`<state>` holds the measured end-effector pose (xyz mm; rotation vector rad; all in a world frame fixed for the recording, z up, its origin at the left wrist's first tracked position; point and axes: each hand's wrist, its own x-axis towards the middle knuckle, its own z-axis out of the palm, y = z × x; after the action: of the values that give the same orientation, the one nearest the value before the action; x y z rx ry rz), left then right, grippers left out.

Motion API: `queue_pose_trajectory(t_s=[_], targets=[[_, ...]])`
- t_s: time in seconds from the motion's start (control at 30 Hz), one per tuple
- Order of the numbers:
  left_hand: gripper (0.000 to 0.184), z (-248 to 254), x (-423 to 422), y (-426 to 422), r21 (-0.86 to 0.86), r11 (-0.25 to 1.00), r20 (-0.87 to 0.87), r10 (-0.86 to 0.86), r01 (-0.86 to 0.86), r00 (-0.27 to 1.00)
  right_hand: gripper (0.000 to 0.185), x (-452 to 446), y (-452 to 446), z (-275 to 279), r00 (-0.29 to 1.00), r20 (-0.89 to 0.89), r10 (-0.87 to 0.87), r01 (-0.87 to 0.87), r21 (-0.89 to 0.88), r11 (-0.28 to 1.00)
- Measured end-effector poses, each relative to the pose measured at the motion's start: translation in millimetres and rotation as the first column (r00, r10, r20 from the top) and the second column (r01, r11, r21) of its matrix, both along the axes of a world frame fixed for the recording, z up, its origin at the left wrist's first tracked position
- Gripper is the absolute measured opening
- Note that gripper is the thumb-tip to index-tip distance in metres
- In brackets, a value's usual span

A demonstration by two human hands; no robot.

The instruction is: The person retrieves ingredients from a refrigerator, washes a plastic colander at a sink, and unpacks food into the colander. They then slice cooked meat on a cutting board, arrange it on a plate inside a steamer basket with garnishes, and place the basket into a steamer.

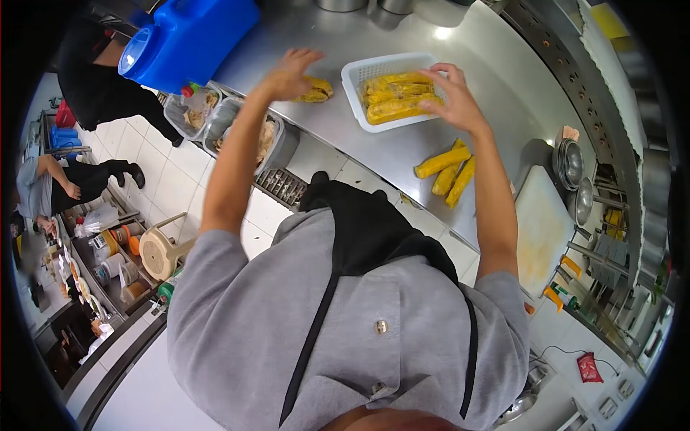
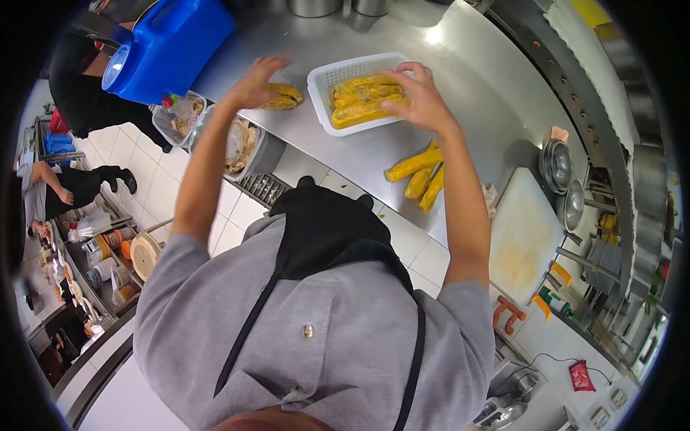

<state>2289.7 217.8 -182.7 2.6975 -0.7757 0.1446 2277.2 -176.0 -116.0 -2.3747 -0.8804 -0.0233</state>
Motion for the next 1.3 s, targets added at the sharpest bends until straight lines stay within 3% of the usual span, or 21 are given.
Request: queue_pose_trajectory(t_s=[0.03,0.1,0.23,0.33,0.4,0.43,0.5,0.6,0.7,0.77,0.8,0.87,0.9,0.97,1.03,1.1,1.13,1.2,1.23,1.3], targets=[[0.063,10.8,-10.8,5.4,0.004,1.000,-0.007,-0.006,0.006,1.000,0.049,-3.2,-5.7,2.1,1.000,-0.007,-0.006,0.006,0.004,1.000],[0.073,32.6,-32.7,8.4,0.449,0.893,-0.251,0.121,0.004,0.960,0.047,-7.6,-17.4,6.2,0.997,-0.036,-0.065,0.068,0.099,0.993],[0.076,23.2,-27.0,11.5,0.451,0.893,-0.221,0.109,0.002,0.969,0.047,-25.7,-36.7,-4.1,0.986,-0.099,-0.135,0.153,0.195,0.969],[0.060,14.3,-19.7,27.7,0.328,0.943,-0.289,0.163,-0.063,0.943,0.046,-48.5,-57.6,-5.8,0.976,-0.056,-0.209,0.215,0.193,0.957],[0.057,12.9,-12.6,40.6,0.131,0.974,-0.335,0.220,-0.186,0.916,0.045,-64.5,-75.1,-9.8,0.953,-0.089,-0.290,0.303,0.230,0.925],[0.057,29.1,-12.8,28.7,0.134,0.977,-0.335,0.202,-0.166,0.920,0.045,-71.7,-85.0,-16.2,0.947,-0.091,-0.309,0.322,0.233,0.918],[0.052,69.2,-8.0,7.8,-0.053,0.970,-0.497,0.182,-0.239,0.848,0.043,-84.1,-100.4,-31.9,0.920,-0.189,-0.344,0.390,0.344,0.854],[0.045,89.6,11.2,-47.3,-0.237,0.969,-0.414,-0.041,-0.064,0.909,0.042,-96.3,-106.8,-44.4,0.897,-0.241,-0.369,0.437,0.379,0.816],[0.061,84.0,28.5,-100.9,-0.196,0.981,-0.532,-0.107,0.000,0.840,0.041,-102.4,-103.6,-45.1,0.903,-0.224,-0.366,0.427,0.387,0.818],[0.082,61.4,28.4,-128.5,0.216,0.970,-0.285,-0.045,0.110,0.957,0.041,-108.3,-99.0,-40.9,0.887,-0.214,-0.410,0.462,0.370,0.806],[0.082,56.8,25.5,-134.4,0.223,0.966,-0.285,-0.064,0.131,0.956,0.040,-112.6,-95.3,-38.1,0.873,-0.208,-0.442,0.488,0.347,0.801],[0.092,51.4,14.7,-144.2,0.258,0.962,-0.447,0.042,0.084,0.894,0.039,-121.5,-82.4,-30.8,0.867,-0.211,-0.452,0.499,0.358,0.789],[0.092,45.1,12.2,-145.1,0.265,0.958,-0.447,0.020,0.111,0.894,0.037,-126.8,-79.8,-30.0,0.872,-0.211,-0.442,0.490,0.362,0.793],[0.092,31.3,4.5,-141.3,0.129,0.991,-0.357,0.065,-0.020,0.932,0.035,-137.0,-84.9,-37.0,0.822,-0.248,-0.513,0.569,0.360,0.739],[0.093,36.0,-12.5,-148.0,0.119,0.993,-0.292,0.025,0.010,0.956,0.033,-146.2,-100.0,-50.7,0.763,-0.285,-0.580,0.646,0.344,0.681],[0.094,37.2,-26.2,-157.4,0.100,0.995,-0.222,0.004,0.019,0.975,0.051,-152.6,-115.5,-62.2,0.440,-0.351,-0.827,0.869,-0.065,0.491],[0.097,37.2,-30.5,-161.2,0.093,0.995,-0.155,-0.012,0.027,0.988,0.051,-155.7,-115.8,-63.5,0.434,-0.349,-0.831,0.872,-0.071,0.485],[0.100,40.3,-34.2,-169.3,0.085,0.996,-0.087,-0.020,0.028,0.996,0.085,-157.2,-100.0,-65.2,0.239,-0.357,-0.903,0.833,-0.403,0.380],[0.103,43.2,-38.6,-175.6,0.132,0.991,-0.066,0.042,-0.033,0.997,0.085,-158.8,-80.1,-55.7,0.241,-0.358,-0.902,0.828,-0.408,0.384],[0.106,47.8,-41.1,-182.3,0.175,0.979,-0.042,0.113,-0.104,0.993,0.109,-155.8,-37.1,-30.1,0.273,-0.275,-0.922,0.782,-0.494,0.379]])
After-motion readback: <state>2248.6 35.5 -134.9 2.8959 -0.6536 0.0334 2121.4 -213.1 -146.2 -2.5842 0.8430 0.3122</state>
